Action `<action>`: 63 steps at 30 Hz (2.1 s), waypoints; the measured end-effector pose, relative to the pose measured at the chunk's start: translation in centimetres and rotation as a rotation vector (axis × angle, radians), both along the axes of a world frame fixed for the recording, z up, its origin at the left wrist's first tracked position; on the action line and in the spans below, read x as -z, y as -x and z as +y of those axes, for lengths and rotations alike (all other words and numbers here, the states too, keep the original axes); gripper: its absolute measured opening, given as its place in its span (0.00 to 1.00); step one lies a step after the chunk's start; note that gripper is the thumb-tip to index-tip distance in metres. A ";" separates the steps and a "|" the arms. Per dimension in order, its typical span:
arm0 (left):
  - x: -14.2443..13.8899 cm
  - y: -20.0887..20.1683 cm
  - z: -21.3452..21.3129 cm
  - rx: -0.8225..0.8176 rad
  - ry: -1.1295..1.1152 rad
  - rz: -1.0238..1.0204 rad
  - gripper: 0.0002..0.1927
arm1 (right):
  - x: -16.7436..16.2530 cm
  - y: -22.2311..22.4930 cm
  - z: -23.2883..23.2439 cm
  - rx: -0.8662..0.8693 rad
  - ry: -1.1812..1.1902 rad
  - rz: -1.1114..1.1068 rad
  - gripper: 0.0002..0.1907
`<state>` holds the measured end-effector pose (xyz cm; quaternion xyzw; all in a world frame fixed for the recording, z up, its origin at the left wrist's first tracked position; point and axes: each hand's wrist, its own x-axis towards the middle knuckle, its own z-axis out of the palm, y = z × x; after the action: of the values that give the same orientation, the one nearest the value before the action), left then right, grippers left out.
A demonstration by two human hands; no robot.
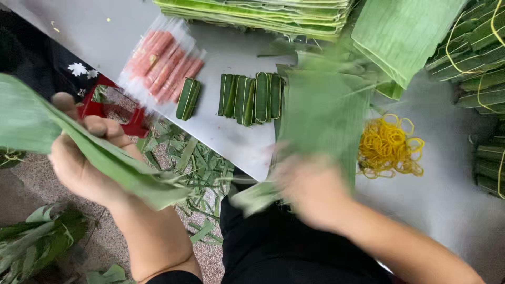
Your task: The person places a pink sausage stick on a banana leaf, folds the leaf around it, and secures the wrapped roll with a yellow rubber band. They repeat this wrapping cycle, stacking the finished leaf-wrapped rolls on the table alongside the others.
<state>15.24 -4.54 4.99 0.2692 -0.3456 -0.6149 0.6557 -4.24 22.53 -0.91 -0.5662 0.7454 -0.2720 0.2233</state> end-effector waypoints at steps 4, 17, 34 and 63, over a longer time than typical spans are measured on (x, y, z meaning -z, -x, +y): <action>-1.7 -0.8 2.1 0.345 0.178 -0.482 0.11 | -0.2 -2.6 0.0 -0.100 0.161 -0.495 0.47; 8.1 8.2 11.4 1.198 -0.752 -0.389 0.24 | -5.9 3.1 0.2 -0.254 0.450 0.105 0.22; 2.3 7.3 11.8 1.239 0.570 -1.099 0.12 | -4.1 4.5 3.1 -0.026 0.449 -0.388 0.08; 6.2 7.7 -8.0 -0.109 0.805 -2.027 0.09 | 0.2 1.0 3.4 -0.010 0.231 0.266 0.21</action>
<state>7.51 -12.54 -1.21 0.4316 -0.8886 0.0804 0.1328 -5.22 25.91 -1.13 -0.6229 0.7292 -0.2775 0.0576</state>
